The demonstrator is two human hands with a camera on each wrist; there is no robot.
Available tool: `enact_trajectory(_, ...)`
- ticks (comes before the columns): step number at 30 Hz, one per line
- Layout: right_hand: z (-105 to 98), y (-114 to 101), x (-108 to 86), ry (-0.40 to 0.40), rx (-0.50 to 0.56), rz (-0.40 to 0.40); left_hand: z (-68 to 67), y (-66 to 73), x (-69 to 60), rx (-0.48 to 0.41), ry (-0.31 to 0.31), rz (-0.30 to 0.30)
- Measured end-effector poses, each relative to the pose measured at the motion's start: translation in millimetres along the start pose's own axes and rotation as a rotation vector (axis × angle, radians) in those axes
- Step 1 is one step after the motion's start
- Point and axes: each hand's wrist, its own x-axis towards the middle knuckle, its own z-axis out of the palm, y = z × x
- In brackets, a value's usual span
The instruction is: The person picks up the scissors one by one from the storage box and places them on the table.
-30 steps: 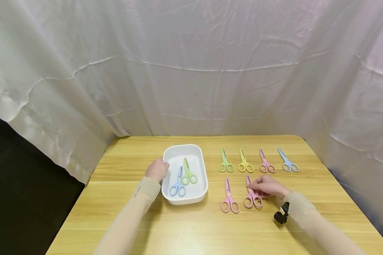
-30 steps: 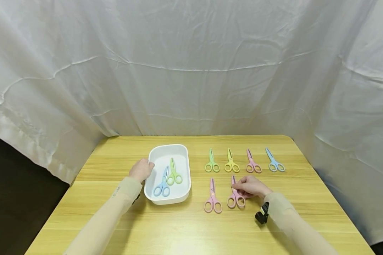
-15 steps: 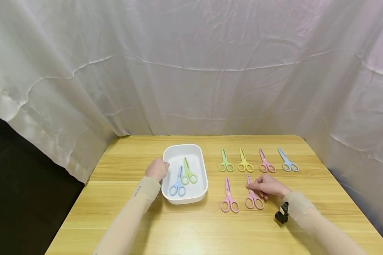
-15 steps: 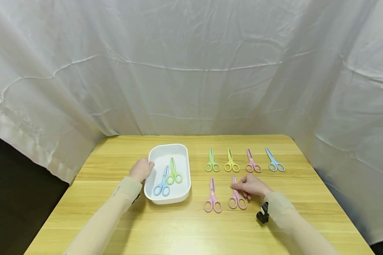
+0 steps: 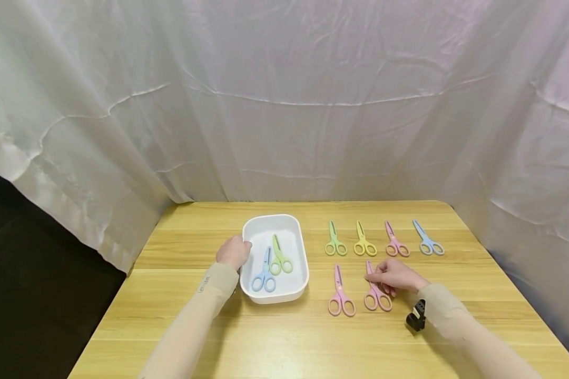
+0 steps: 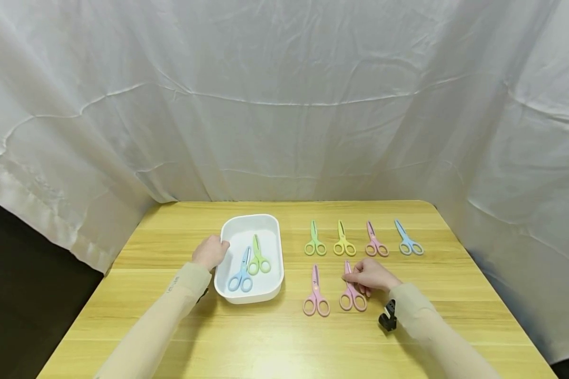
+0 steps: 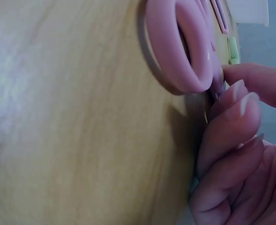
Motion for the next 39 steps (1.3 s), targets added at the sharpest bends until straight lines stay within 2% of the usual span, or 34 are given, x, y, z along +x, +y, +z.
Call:
enact_trajectory(24, 0.9, 1.3, -3.0, 0.012, 0.045, 0.018, 1.4, -1.2, 1.9, 0.016, 0.014, 0.018)
enact_trajectory(39, 0.3, -12.2, -1.3, 0.090, 0.012, -0.055, 1.2, -0.4, -0.7, 0.004, 0.018, 0.013)
